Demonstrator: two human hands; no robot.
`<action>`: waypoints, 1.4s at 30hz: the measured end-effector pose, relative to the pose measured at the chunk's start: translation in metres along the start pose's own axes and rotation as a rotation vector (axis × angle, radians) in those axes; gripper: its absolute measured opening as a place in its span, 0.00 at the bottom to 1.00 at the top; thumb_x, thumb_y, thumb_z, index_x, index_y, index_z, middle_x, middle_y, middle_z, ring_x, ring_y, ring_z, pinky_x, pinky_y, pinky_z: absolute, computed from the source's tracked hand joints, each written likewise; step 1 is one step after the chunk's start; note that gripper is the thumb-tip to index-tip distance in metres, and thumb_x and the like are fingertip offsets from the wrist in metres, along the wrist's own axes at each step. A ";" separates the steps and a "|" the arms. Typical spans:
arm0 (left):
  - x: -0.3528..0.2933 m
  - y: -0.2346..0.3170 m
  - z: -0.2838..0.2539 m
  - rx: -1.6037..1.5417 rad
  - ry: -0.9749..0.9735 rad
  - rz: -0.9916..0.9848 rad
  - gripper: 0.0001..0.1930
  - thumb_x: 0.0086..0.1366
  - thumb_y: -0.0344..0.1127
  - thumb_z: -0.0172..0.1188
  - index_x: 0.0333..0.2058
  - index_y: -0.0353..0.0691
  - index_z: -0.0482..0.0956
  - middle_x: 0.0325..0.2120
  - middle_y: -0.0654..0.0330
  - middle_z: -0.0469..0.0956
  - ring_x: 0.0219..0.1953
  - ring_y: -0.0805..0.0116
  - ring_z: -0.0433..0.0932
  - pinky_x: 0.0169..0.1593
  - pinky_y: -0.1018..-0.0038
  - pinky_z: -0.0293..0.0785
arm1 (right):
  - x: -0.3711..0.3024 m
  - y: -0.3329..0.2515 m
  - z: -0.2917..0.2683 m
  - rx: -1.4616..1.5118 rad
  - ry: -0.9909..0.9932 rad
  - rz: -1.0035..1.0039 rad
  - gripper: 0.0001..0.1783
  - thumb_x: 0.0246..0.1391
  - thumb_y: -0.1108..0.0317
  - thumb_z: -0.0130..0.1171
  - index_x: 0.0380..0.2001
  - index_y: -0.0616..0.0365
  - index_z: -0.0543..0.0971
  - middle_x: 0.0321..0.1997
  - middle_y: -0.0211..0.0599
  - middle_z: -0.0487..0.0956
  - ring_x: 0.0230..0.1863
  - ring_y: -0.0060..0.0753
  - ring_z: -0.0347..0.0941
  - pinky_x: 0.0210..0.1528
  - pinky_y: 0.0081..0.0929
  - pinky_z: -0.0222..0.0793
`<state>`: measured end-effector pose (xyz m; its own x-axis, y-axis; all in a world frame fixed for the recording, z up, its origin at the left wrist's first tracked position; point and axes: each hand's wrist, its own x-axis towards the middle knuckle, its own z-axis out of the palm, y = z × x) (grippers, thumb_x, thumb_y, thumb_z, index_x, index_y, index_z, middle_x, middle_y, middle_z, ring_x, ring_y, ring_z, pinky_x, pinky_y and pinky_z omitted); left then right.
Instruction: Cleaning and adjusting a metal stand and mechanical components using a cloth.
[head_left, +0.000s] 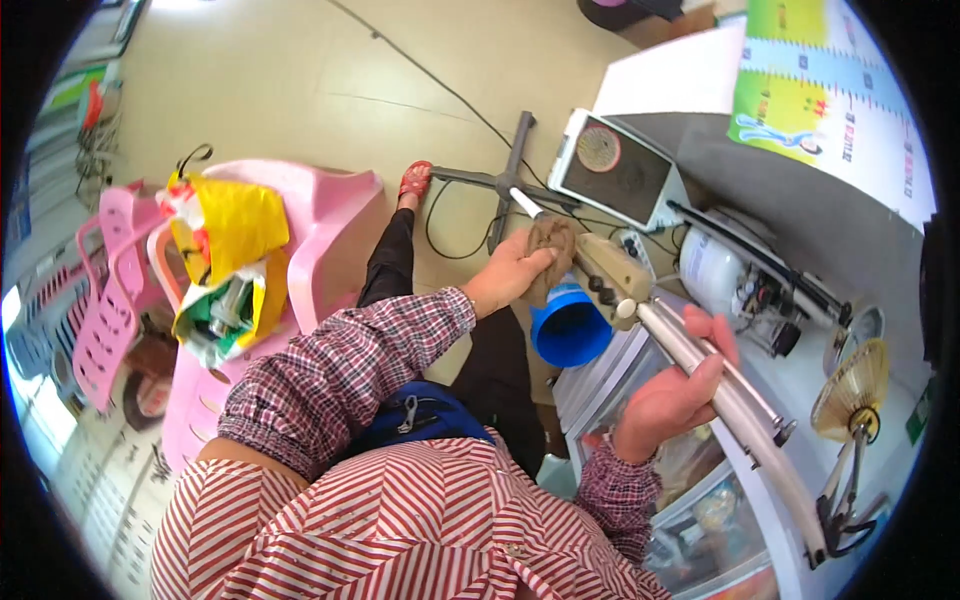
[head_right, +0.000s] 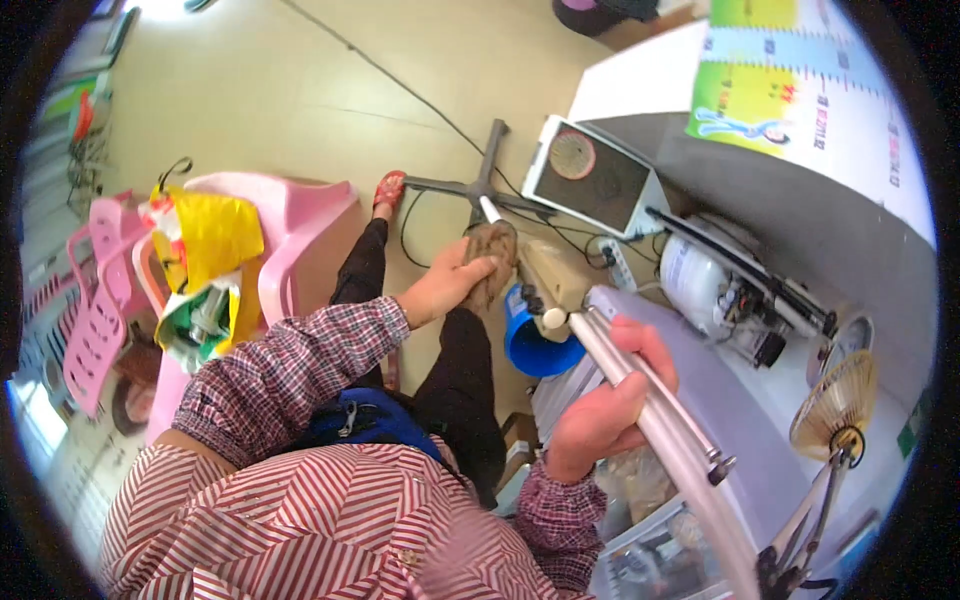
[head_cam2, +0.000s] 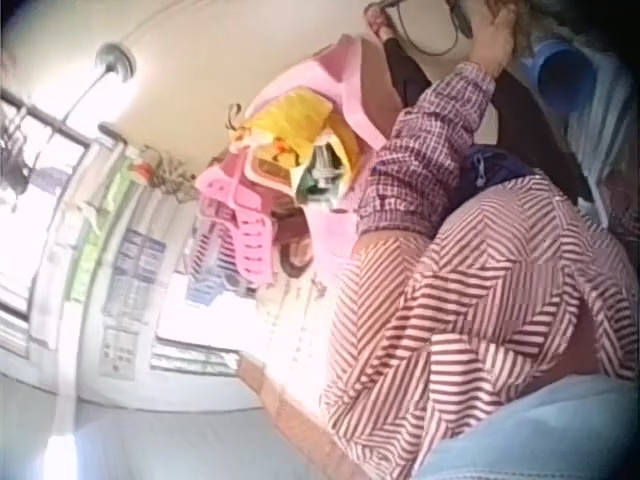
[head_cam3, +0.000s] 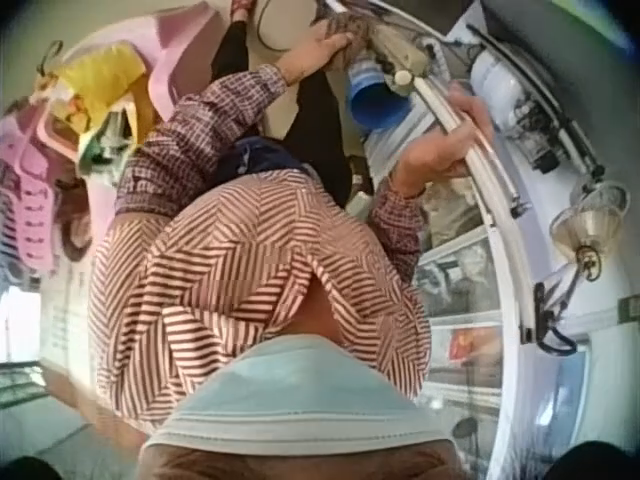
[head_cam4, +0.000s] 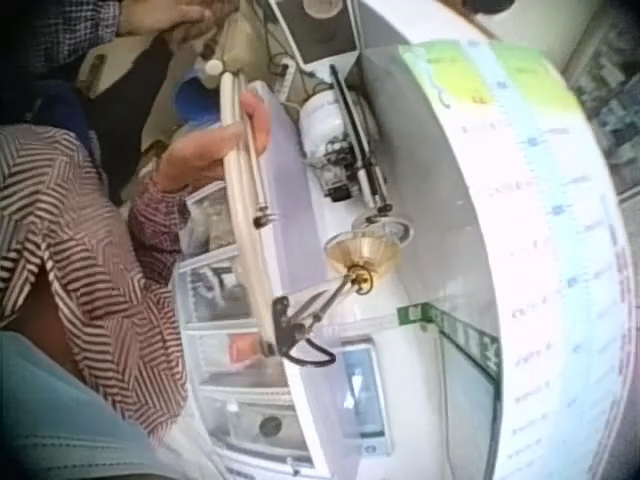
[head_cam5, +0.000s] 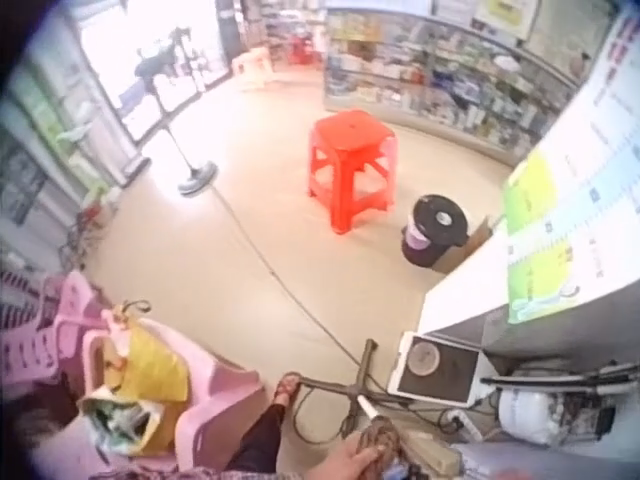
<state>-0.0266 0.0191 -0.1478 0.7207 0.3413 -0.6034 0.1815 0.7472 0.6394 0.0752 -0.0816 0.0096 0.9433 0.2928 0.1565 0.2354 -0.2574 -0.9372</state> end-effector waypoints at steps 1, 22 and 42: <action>-0.006 -0.005 -0.005 0.054 -0.044 -0.086 0.17 0.65 0.32 0.49 0.51 0.34 0.66 0.40 0.63 0.74 0.38 0.76 0.73 0.43 0.77 0.72 | 0.001 0.000 0.000 -0.007 -0.002 0.025 0.20 0.56 0.61 0.41 0.41 0.70 0.70 0.37 0.48 0.73 0.41 0.42 0.71 0.49 0.41 0.68; -0.021 -0.037 0.046 0.014 0.338 0.357 0.18 0.55 0.23 0.55 0.46 0.30 0.69 0.36 0.58 0.76 0.38 0.73 0.76 0.41 0.77 0.75 | -0.001 0.001 0.002 0.036 -0.096 -0.051 0.23 0.61 0.59 0.41 0.45 0.73 0.69 0.37 0.47 0.75 0.41 0.35 0.70 0.48 0.34 0.67; 0.010 -0.073 0.017 0.093 0.420 0.298 0.17 0.51 0.23 0.57 0.43 0.34 0.74 0.35 0.54 0.79 0.39 0.65 0.78 0.45 0.71 0.72 | -0.004 0.007 0.012 0.072 0.079 -0.081 0.26 0.61 0.55 0.45 0.45 0.73 0.72 0.37 0.46 0.76 0.42 0.36 0.73 0.48 0.32 0.68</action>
<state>-0.0213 -0.0421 -0.1927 0.4232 0.7447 -0.5161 0.0819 0.5358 0.8403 0.0699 -0.0735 -0.0020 0.9380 0.2355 0.2544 0.2972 -0.1684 -0.9399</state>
